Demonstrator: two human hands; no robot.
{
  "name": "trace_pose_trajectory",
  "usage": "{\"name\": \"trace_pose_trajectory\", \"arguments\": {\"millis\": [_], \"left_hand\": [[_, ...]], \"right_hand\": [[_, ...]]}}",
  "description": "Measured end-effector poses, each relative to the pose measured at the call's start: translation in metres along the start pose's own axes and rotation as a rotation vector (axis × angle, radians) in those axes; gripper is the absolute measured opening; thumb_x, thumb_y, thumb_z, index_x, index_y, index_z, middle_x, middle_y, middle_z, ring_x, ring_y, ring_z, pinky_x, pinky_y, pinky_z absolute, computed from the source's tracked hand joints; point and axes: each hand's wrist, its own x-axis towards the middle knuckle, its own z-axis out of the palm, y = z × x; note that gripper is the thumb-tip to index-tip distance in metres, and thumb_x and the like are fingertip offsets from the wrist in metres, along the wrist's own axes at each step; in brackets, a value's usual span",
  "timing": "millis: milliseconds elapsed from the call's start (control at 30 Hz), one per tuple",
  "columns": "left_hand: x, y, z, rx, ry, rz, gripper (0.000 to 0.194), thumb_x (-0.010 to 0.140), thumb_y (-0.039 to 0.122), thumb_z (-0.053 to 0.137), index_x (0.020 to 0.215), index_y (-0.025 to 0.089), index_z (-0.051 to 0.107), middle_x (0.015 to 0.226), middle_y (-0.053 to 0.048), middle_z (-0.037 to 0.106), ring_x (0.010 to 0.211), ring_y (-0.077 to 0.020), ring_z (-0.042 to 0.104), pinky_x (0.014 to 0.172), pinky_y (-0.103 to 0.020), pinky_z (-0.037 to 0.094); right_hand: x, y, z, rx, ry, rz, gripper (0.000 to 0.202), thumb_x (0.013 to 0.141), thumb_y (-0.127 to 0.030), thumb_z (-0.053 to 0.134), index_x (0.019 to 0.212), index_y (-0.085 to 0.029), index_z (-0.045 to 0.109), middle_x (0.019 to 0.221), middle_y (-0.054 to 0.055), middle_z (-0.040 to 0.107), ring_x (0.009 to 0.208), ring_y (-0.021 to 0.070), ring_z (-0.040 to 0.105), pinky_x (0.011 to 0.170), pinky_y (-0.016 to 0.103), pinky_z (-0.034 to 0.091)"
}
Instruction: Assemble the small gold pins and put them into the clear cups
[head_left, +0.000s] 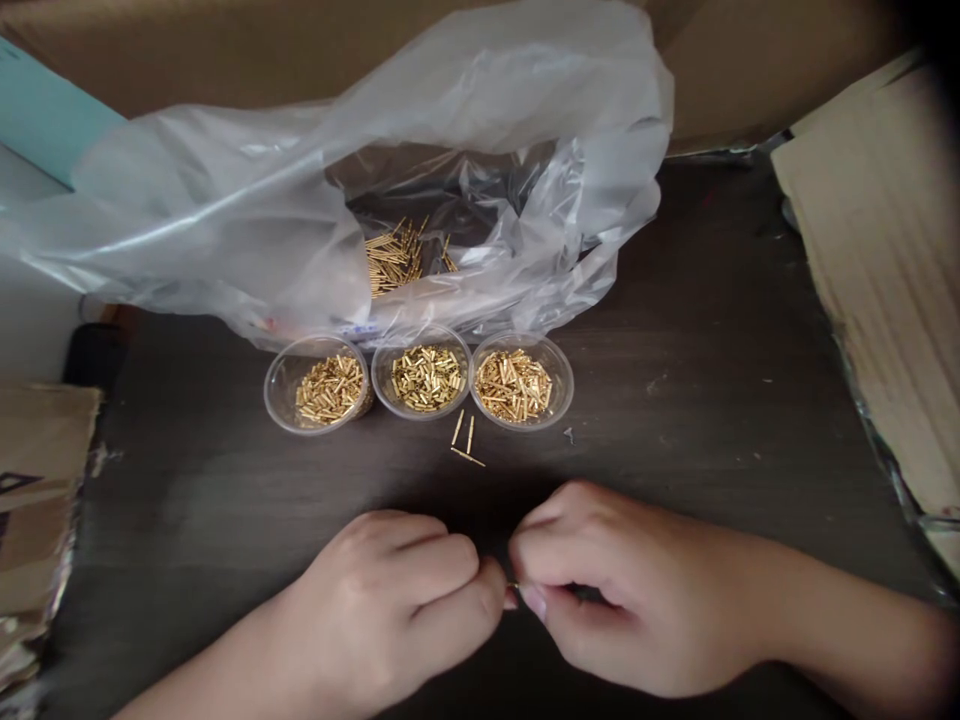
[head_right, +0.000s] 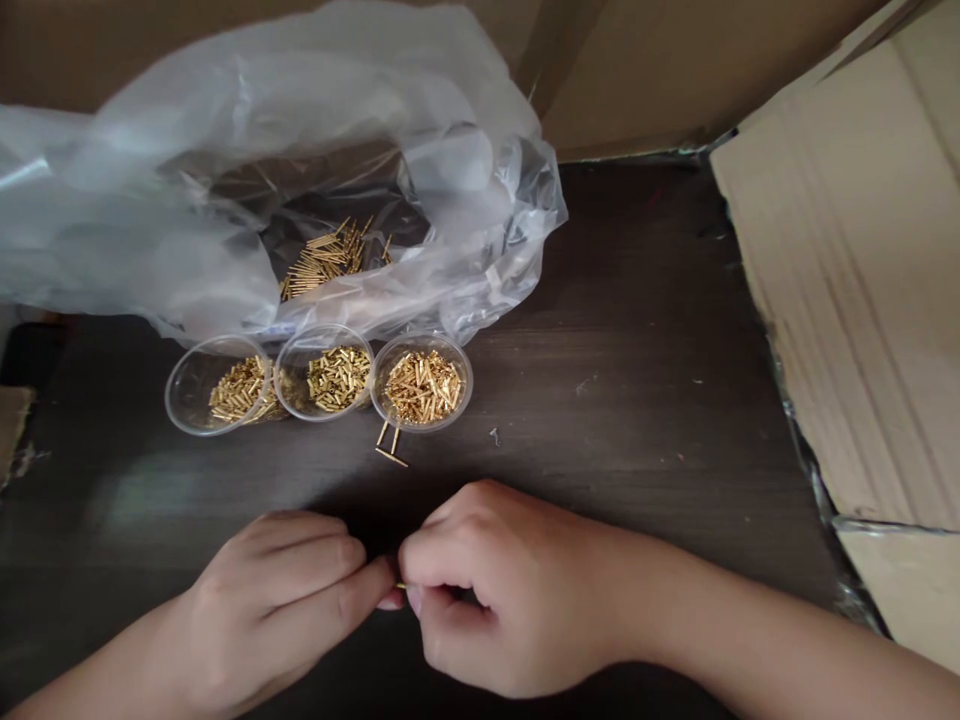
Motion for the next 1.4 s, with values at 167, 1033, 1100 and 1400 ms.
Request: {"name": "trace_pose_trajectory", "arguments": {"millis": [167, 1033, 1100, 1400], "left_hand": [[-0.002, 0.002, 0.001, -0.030, 0.006, 0.003, 0.042, 0.106, 0.013, 0.038, 0.081, 0.013, 0.071, 0.061, 0.000, 0.058, 0.052, -0.0140, 0.045, 0.046, -0.032, 0.036], [-0.007, 0.001, 0.003, -0.035, 0.026, -0.013, 0.038, 0.105, 0.012, 0.038, 0.087, 0.014, 0.071, 0.064, -0.001, 0.060, 0.054, -0.0146, 0.049, 0.048, -0.031, 0.041], [-0.005, 0.002, 0.001, -0.037, 0.026, -0.013, 0.038, 0.106, 0.012, 0.037, 0.087, 0.013, 0.071, 0.062, -0.001, 0.059, 0.053, -0.0139, 0.050, 0.048, -0.030, 0.042], [-0.009, 0.003, 0.003, -0.108, 0.080, -0.062, 0.027, 0.104, 0.011, 0.045, 0.090, 0.011, 0.069, 0.063, 0.000, 0.056, 0.052, -0.0122, 0.048, 0.048, -0.029, 0.039]], "right_hand": [[0.000, 0.001, -0.001, 0.075, -0.016, -0.016, 0.027, 0.081, -0.004, 0.047, 0.065, -0.020, 0.031, 0.060, -0.007, 0.035, 0.056, 0.0076, 0.035, 0.059, 0.025, 0.033], [0.001, -0.007, 0.002, 0.173, 0.023, 0.156, 0.025, 0.084, -0.004, 0.047, 0.064, -0.019, 0.041, 0.060, -0.006, 0.039, 0.058, 0.0085, 0.037, 0.053, 0.021, 0.032], [0.001, -0.008, 0.004, 0.162, 0.057, 0.143, 0.027, 0.086, -0.007, 0.046, 0.064, -0.019, 0.037, 0.060, -0.006, 0.035, 0.057, 0.0086, 0.035, 0.053, 0.022, 0.031], [0.001, -0.005, 0.014, 0.032, 0.197, -0.021, 0.029, 0.089, -0.009, 0.042, 0.067, -0.020, 0.026, 0.059, -0.006, 0.030, 0.054, 0.0079, 0.031, 0.055, 0.025, 0.029]]}}
